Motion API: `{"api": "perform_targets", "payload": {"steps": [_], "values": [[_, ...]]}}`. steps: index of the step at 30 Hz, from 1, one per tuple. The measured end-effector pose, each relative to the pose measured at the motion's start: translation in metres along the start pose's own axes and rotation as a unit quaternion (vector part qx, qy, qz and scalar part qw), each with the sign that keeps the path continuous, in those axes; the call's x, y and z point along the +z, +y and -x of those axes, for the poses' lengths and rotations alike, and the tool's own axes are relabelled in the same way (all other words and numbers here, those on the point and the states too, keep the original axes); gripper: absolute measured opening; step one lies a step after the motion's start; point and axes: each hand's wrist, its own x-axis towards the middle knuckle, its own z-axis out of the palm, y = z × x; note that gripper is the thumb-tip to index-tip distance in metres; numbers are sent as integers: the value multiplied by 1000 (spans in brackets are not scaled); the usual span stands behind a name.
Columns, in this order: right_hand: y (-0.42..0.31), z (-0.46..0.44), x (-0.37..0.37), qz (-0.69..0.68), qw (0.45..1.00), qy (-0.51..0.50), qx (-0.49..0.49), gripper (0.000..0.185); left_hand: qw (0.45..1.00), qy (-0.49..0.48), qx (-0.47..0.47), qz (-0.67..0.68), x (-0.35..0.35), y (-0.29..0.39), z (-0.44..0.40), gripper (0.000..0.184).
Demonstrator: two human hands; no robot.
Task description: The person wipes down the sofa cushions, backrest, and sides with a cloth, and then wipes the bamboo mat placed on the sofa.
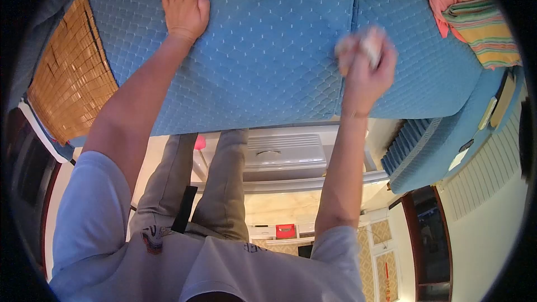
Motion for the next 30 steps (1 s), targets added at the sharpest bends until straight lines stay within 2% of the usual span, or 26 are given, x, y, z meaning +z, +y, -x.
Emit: {"api": "perform_targets", "payload": {"steps": [1,3,4,5,6,7,9,11,13,15,17,18,19,20,21,22,23,25,26,27,28,30], "values": [[-17,-31,20,-9,998,-4,-56,34,1000,2,2,-5,1,1,-1,39],[-49,-72,60,-88,994,-46,-48,29,999,-11,-13,-33,1,1,-1,39],[-58,-79,75,-149,985,-81,19,22,999,-15,-12,-35,0,0,0,39],[-44,-74,79,-148,986,-79,23,22,1000,-7,-8,-27,2,-1,1,39],[-20,-63,81,61,988,-103,-98,28,1000,2,-5,-18,4,-1,0,39],[1,-49,80,266,932,-123,-213,34,1000,1,-4,-16,5,-2,0,39],[16,-1,60,249,938,-87,-226,46,1000,6,2,-6,4,-3,0,39],[25,53,25,219,963,-106,-115,45,1000,9,5,-10,4,-4,0,39],[41,115,-9,244,966,-75,-33,49,1000,8,10,-13,3,-3,-1,39],[70,176,-46,276,959,-68,-1,51,1000,-7,-3,-29,1,0,-3,38],[98,221,-84,260,957,-100,83,40,1000,-5,-4,-27,3,-2,-1,38],[110,231,-97,261,956,-101,84,40,1000,0,-5,-25,4,-2,0,38],[120,237,-109,117,951,-13,285,32,1000,-2,-6,-27,5,-1,1,38],[135,241,-118,-35,880,77,467,26,1000,-2,-4,-26,5,-2,2,38],[160,242,-131,-37,879,74,469,26,1000,-2,0,-25,5,-2,2,39],[189,240,-147,-277,829,50,483,28,1000,-4,0,-28,5,-3,1,39],[218,237,-160,-499,729,24,468,30,999,19,14,-39,5,-2,0,36],[286,217,-153,-615,709,-166,302,43,997,39,31,-54,4,1,0,33],[271,192,-123,-521,746,-37,413,46,998,8,-6,-58,1,2,2,36],[238,164,-91,-405,754,92,509,50,997,-24,-43,-61,0,3,4,41],[226,153,-71,-407,751,90,512,50,997,-25,-43,-66,-1,2,5,41],[206,143,-42,-409,781,47,469,51,998,-20,-31,-55,1,1,4,42]]}}
